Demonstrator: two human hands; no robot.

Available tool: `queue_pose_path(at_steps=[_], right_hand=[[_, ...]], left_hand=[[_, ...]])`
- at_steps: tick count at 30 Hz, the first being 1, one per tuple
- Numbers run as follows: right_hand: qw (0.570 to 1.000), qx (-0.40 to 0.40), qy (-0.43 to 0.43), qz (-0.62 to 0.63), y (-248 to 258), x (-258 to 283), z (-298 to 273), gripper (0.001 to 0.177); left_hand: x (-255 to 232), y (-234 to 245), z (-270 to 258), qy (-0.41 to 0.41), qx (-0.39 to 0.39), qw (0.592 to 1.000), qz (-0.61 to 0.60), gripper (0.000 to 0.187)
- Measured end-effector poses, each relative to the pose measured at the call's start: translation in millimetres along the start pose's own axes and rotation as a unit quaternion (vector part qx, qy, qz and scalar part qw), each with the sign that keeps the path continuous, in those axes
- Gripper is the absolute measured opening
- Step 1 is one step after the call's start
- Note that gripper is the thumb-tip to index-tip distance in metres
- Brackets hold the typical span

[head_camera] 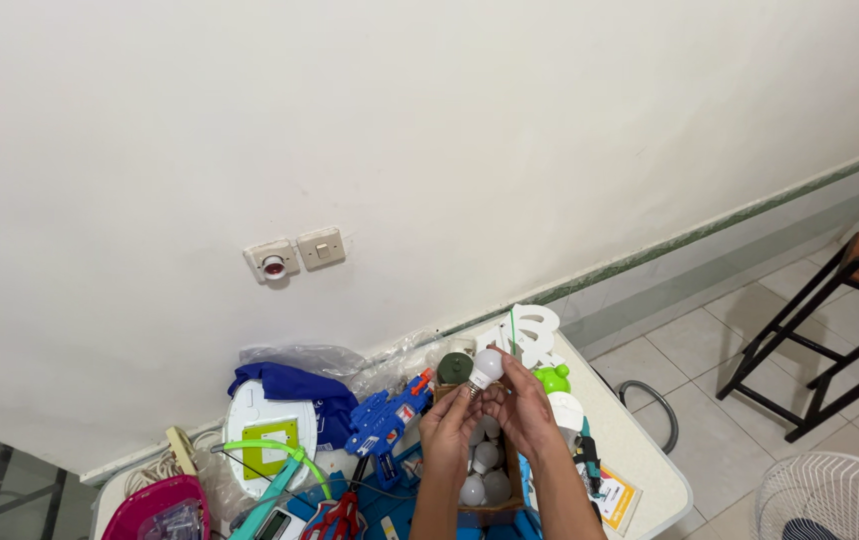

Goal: The person carries a cardboard box of light bulbs through a house, then unscrews an existing bulb from a wall socket and screws in a new one. They repeat this process at a second wall socket in another room.

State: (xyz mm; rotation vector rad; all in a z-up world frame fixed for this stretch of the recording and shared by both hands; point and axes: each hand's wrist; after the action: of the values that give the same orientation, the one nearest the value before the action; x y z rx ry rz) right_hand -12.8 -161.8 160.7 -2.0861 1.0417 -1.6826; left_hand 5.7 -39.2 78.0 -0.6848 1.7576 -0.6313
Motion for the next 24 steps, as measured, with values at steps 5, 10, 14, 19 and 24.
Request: queue_pose_path(at_steps=[5, 10, 14, 19, 24], right_hand=[[1.000, 0.009, 0.002, 0.008, 1.9, 0.4, 1.4, 0.045], [1.000, 0.015, 0.002, 0.005, 3.7, 1.2, 2.5, 0.047], [1.000, 0.014, 0.001, 0.007, 4.1, 2.3, 4.6, 0.049], [1.000, 0.018, 0.000, 0.025, 8.4, 2.0, 4.2, 0.050], [1.000, 0.003, 0.008, 0.006, 11.8, 1.2, 4.5, 0.047]], left_hand=[[0.0, 0.5, 0.9, 0.007, -0.003, 1.000, 0.004, 0.025], [-0.1, -0.8, 0.4, 0.004, -0.005, 1.000, 0.004, 0.025], [-2.0, -2.9, 0.6, -0.001, -0.004, 1.000, 0.006, 0.026], [-1.2, -3.6, -3.2, -0.003, -0.004, 1.000, 0.013, 0.027], [0.5, -4.6, -5.5, -0.003, -0.014, 0.999, 0.035, 0.028]])
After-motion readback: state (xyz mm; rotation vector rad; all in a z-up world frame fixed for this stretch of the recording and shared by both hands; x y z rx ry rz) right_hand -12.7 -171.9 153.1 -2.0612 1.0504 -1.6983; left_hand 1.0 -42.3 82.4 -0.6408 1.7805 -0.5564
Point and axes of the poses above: each hand's wrist, its own z-axis towards the middle knuckle, its own y-axis out of the back of the hand, x = y × z, and after that the axes turned 6 degrees about -x, right-handed
